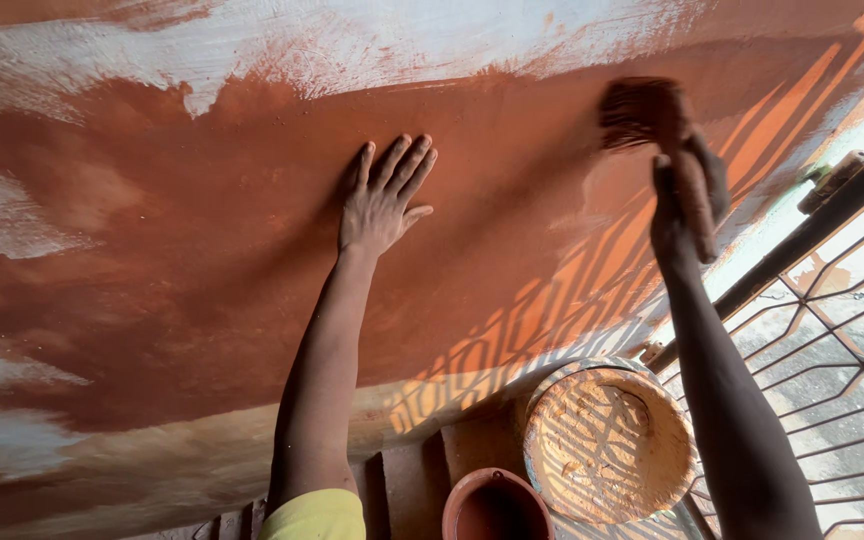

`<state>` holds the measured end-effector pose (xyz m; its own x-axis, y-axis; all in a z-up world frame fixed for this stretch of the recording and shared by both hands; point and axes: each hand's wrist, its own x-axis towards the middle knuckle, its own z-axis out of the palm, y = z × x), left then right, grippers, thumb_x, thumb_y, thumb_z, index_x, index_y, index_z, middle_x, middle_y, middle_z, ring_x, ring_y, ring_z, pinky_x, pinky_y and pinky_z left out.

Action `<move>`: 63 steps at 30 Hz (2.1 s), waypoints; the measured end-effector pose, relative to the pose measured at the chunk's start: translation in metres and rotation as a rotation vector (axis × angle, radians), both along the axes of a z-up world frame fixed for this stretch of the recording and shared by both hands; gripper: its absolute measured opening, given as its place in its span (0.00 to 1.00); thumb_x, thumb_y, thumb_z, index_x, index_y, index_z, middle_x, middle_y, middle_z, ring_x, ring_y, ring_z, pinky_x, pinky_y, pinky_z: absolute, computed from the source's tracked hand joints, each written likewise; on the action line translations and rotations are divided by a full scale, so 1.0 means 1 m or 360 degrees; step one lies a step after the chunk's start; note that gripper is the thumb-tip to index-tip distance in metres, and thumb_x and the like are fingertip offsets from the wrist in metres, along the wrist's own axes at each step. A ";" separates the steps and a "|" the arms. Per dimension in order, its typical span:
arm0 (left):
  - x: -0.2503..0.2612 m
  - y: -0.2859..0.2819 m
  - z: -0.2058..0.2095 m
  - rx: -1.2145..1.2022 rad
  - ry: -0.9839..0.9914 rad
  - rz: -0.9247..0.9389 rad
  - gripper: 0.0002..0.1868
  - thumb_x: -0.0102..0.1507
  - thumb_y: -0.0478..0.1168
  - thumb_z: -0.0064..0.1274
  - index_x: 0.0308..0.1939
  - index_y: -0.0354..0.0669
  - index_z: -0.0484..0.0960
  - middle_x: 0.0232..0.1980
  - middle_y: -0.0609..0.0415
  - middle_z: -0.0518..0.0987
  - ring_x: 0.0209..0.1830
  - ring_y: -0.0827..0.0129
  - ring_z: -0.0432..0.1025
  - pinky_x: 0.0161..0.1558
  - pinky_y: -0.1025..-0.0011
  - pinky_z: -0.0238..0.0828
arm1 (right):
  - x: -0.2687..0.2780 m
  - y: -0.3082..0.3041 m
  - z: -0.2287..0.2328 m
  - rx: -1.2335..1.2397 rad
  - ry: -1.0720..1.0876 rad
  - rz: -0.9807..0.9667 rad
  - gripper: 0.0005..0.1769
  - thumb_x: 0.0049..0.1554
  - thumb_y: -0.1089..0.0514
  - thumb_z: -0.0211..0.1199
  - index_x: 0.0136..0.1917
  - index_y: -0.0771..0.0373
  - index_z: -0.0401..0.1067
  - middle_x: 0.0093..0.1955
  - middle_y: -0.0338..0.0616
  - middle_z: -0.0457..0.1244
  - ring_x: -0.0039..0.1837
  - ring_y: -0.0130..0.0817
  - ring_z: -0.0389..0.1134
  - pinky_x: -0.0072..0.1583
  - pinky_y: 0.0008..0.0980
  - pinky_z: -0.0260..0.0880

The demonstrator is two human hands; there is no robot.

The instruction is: The person paints a wall with reddish-brown paint using a wide brush. They repeatedly dip the brush into a bucket and apply paint in broad strokes, covering a white base layer. The person occasionally steadies themselves by placing a hand on the wall.

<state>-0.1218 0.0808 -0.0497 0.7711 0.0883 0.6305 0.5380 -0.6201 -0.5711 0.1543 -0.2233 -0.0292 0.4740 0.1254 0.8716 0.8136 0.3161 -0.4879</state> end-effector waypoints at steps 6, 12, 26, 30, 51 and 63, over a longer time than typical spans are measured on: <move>-0.027 -0.014 -0.053 0.0096 0.0226 -0.0042 0.42 0.69 0.56 0.46 0.83 0.50 0.48 0.86 0.59 0.42 0.85 0.65 0.37 0.81 0.57 0.37 | -0.023 0.040 -0.017 0.0164 0.0927 0.0325 0.22 0.71 0.52 0.61 0.71 0.69 0.72 0.67 0.49 0.70 0.68 0.32 0.69 0.68 0.25 0.67; -0.025 -0.007 -0.076 -0.0847 -0.0296 -0.0523 0.09 0.72 0.39 0.49 0.56 0.45 0.74 0.58 0.53 0.76 0.59 0.60 0.72 0.62 0.62 0.73 | -0.133 0.081 -0.062 -0.0796 -0.1129 0.0106 0.25 0.58 0.47 0.69 0.66 0.55 0.73 0.65 0.44 0.69 0.64 0.41 0.70 0.63 0.47 0.68; -0.098 -0.031 -0.049 -0.1132 -0.0845 -0.0608 0.35 0.62 0.17 0.40 0.74 0.35 0.63 0.70 0.43 0.73 0.69 0.53 0.70 0.68 0.63 0.72 | -0.124 0.094 0.003 -0.0861 -0.1208 -0.0148 0.29 0.62 0.39 0.68 0.71 0.52 0.73 0.67 0.44 0.68 0.61 0.39 0.68 0.65 0.46 0.64; -0.087 -0.040 -0.025 -0.1126 -0.0898 -0.0661 0.34 0.62 0.17 0.41 0.72 0.39 0.65 0.73 0.46 0.69 0.73 0.55 0.65 0.73 0.62 0.66 | -0.155 0.102 -0.025 -0.1435 -0.1637 0.0064 0.27 0.56 0.32 0.64 0.65 0.38 0.74 0.61 0.36 0.69 0.60 0.38 0.70 0.67 0.51 0.62; -0.069 -0.048 0.058 -0.0691 -0.0922 -0.0846 0.23 0.68 0.33 0.54 0.67 0.43 0.69 0.70 0.50 0.69 0.68 0.57 0.67 0.68 0.57 0.63 | -0.033 0.081 0.116 0.0414 -0.0040 0.0369 0.20 0.73 0.59 0.69 0.74 0.66 0.69 0.68 0.52 0.67 0.62 0.37 0.68 0.63 0.35 0.74; 0.009 -0.073 0.076 -0.0511 -0.0758 -0.1076 0.32 0.67 0.38 0.58 0.72 0.41 0.60 0.74 0.43 0.63 0.71 0.53 0.63 0.72 0.49 0.58 | -0.020 0.052 0.107 -0.0353 0.0042 0.0590 0.19 0.68 0.55 0.65 0.68 0.65 0.72 0.73 0.47 0.60 0.73 0.37 0.61 0.75 0.38 0.64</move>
<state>-0.1132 0.0075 0.0260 0.3844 -0.0636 0.9210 0.1346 -0.9831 -0.1240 0.1339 -0.1712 0.0778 0.3833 0.4744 0.7925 0.6509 0.4700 -0.5962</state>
